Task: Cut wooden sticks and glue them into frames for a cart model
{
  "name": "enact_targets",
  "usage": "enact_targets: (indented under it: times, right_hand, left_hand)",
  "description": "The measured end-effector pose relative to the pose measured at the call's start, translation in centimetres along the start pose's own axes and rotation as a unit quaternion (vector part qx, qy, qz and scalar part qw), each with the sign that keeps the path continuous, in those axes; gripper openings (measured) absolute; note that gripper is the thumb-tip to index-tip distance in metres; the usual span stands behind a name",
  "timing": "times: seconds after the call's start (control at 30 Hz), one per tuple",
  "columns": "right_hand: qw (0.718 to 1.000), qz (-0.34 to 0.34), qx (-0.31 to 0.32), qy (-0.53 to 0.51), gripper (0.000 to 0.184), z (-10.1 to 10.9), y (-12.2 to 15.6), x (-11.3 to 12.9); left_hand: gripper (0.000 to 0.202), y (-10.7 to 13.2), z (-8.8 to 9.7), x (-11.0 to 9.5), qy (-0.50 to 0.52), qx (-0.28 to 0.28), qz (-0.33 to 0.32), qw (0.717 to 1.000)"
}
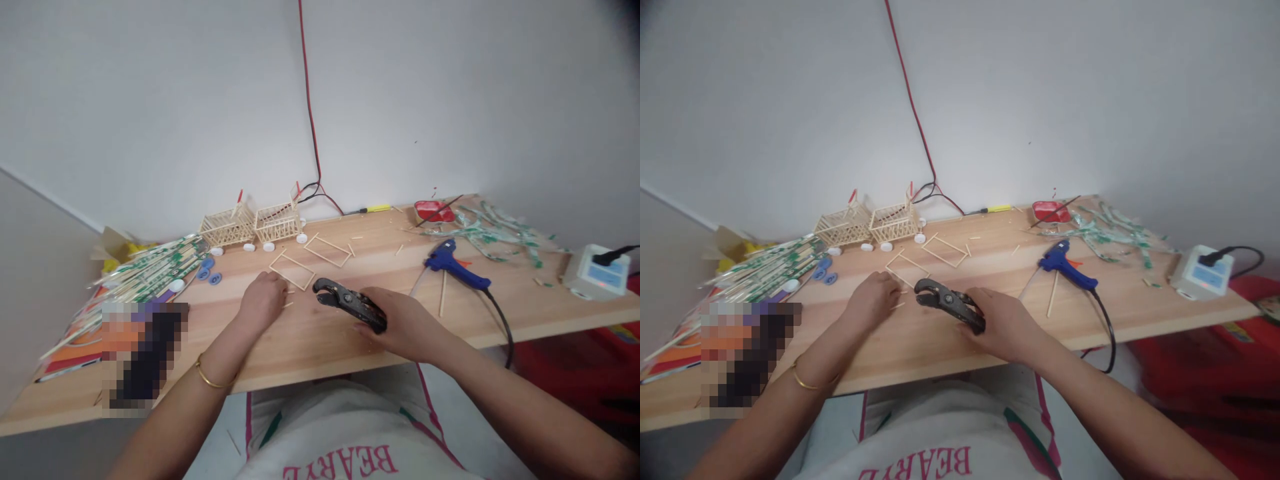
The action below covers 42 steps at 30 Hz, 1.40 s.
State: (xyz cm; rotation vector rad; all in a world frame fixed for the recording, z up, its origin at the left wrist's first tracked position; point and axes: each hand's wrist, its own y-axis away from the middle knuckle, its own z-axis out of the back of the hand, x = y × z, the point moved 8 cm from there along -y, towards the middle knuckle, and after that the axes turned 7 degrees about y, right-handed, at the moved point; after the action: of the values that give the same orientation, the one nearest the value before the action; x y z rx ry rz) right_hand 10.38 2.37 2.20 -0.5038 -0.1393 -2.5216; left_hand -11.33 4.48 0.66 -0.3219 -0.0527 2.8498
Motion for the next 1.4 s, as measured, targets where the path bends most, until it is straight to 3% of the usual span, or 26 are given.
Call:
enact_targets:
  times: [0.1,0.17,0.23,0.3,0.4,0.47,0.53,0.6,1.0,1.4]
  right_hand:
    - [1.000,0.005,-0.019,-0.021,0.027,0.4,-0.1,0.3]
    - [0.998,0.017,-0.047,-0.039,0.036,0.9,-0.2,0.6]
    - [0.996,0.034,-0.068,-0.051,0.042,1.5,-0.2,1.0]
    - [0.995,0.047,-0.076,-0.054,0.044,1.8,-0.3,1.4]
    - [0.994,0.065,-0.070,-0.052,0.050,1.9,-0.3,2.2]
    - [0.994,0.074,-0.068,-0.050,0.051,1.9,-0.3,2.7]
    - [0.993,0.080,-0.070,-0.048,0.051,2.1,-0.2,3.0]
    - [0.993,0.083,-0.071,-0.043,0.048,2.2,0.0,3.3]
    - [0.998,0.057,-0.038,0.011,0.036,1.8,0.5,2.8]
    - [0.998,0.051,-0.027,0.013,0.033,1.4,0.4,2.6]
  left_hand:
    - [0.018,0.0,0.9,-0.2,0.047,-0.026,0.000,0.999]
    - [0.015,0.7,2.0,-0.3,0.177,-0.064,0.030,0.982]
    - [0.017,1.6,2.1,-1.0,0.360,-0.063,0.063,0.929]
    - [0.020,2.5,1.6,-2.4,0.527,-0.039,0.082,0.845]
    - [0.021,3.2,1.2,-4.2,0.655,-0.058,0.097,0.747]
    - [0.019,3.4,1.1,-4.9,0.694,-0.083,0.102,0.708]
    - [0.018,3.5,1.1,-5.3,0.710,-0.102,0.103,0.689]
    - [0.017,3.5,1.2,-5.5,0.706,-0.112,0.100,0.692]
    - [0.014,3.3,0.9,-5.5,0.623,-0.100,0.070,0.773]
    - [0.016,3.3,1.6,-5.9,0.603,-0.115,0.047,0.788]
